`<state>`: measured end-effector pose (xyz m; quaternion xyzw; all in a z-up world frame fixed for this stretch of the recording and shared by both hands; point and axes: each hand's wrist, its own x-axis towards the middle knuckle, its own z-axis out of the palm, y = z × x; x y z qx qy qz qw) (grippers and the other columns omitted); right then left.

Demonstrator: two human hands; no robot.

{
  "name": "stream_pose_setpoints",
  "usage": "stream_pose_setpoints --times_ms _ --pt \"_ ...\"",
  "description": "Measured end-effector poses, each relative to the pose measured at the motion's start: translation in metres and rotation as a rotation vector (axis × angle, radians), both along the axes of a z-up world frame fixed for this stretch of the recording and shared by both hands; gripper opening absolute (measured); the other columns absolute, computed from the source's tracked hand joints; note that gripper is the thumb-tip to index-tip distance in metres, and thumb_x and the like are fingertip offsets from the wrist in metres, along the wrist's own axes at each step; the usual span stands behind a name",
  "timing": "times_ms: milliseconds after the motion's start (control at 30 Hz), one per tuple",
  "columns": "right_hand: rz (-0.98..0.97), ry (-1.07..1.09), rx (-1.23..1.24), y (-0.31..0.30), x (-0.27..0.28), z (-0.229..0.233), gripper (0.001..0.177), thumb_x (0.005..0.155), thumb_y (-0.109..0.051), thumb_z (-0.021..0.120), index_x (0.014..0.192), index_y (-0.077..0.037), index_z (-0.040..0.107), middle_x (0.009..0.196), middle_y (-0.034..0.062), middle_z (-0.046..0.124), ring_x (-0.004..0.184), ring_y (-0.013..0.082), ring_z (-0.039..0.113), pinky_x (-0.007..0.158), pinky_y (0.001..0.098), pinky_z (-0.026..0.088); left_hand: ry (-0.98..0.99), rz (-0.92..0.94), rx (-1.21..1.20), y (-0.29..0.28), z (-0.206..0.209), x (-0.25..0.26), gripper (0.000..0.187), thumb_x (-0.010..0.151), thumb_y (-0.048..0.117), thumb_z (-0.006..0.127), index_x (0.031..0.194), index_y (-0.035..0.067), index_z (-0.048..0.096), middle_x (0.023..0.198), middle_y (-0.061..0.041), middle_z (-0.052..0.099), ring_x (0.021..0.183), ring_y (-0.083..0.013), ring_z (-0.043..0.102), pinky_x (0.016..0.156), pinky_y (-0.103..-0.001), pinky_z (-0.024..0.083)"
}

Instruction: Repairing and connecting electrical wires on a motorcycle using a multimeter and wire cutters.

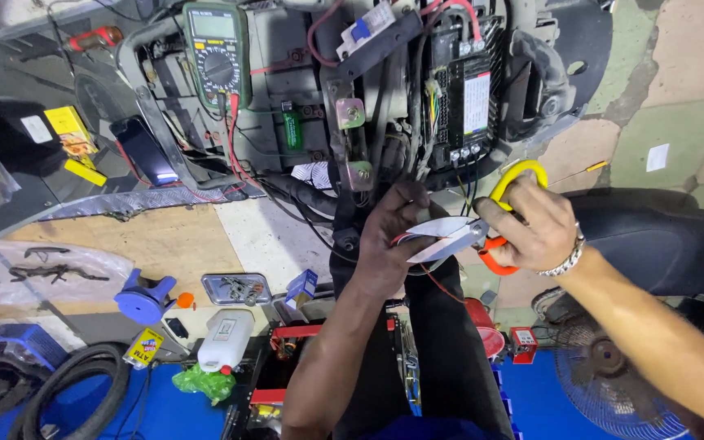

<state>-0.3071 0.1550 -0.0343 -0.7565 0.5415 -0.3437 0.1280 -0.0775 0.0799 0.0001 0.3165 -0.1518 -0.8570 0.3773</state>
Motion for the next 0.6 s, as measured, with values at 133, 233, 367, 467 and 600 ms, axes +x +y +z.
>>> stream_pose_setpoints --times_ms 133,233,367,467,600 --pt "0.083 0.026 -0.007 -0.012 -0.006 0.008 0.062 0.105 -0.054 0.037 0.093 -0.004 0.073 0.076 0.0128 0.047 0.067 0.0348 0.059 0.058 0.0388 0.053 0.071 -0.014 0.091 0.003 -0.007 0.002 0.043 0.081 -0.015 0.067 0.117 0.001 0.051 0.101 -0.021 0.073 0.092 -0.0216 0.074 0.074 -0.027 0.059" --pt "0.116 0.047 -0.002 -0.012 -0.01 0.009 0.059 0.104 -0.051 0.04 0.096 -0.004 0.073 0.076 0.0136 0.046 0.068 0.0354 0.059 0.058 0.0389 0.053 0.11 -0.036 0.125 -0.002 -0.001 0.001 0.042 0.082 -0.008 0.071 0.117 0.001 0.051 0.1 -0.019 0.074 0.089 -0.0174 0.073 0.073 -0.024 0.058" --pt "0.139 0.08 -0.005 -0.013 -0.012 0.008 0.057 0.105 -0.048 0.039 0.098 -0.003 0.073 0.078 0.0147 0.047 0.07 0.0367 0.06 0.059 0.0391 0.053 0.128 -0.071 0.194 -0.006 0.006 0.005 0.043 0.081 -0.005 0.072 0.118 0.0 0.051 0.098 -0.021 0.074 0.084 -0.0171 0.074 0.072 -0.024 0.059" --pt "0.143 0.086 -0.005 -0.011 -0.014 0.007 0.056 0.104 -0.048 0.04 0.099 -0.004 0.074 0.078 0.0147 0.047 0.071 0.0366 0.061 0.059 0.0389 0.053 0.155 -0.106 0.217 -0.01 0.005 0.006 0.041 0.081 -0.004 0.071 0.118 0.0 0.052 0.096 -0.018 0.074 0.082 -0.0154 0.074 0.07 -0.023 0.059" --pt "0.15 0.091 0.011 -0.015 -0.015 0.008 0.054 0.104 -0.047 0.042 0.099 -0.004 0.074 0.077 0.0137 0.045 0.068 0.0353 0.058 0.058 0.0386 0.053 0.136 -0.11 0.229 -0.01 -0.008 0.009 0.043 0.08 -0.001 0.075 0.118 -0.002 0.055 0.095 -0.017 0.076 0.084 -0.0142 0.075 0.072 -0.02 0.059"
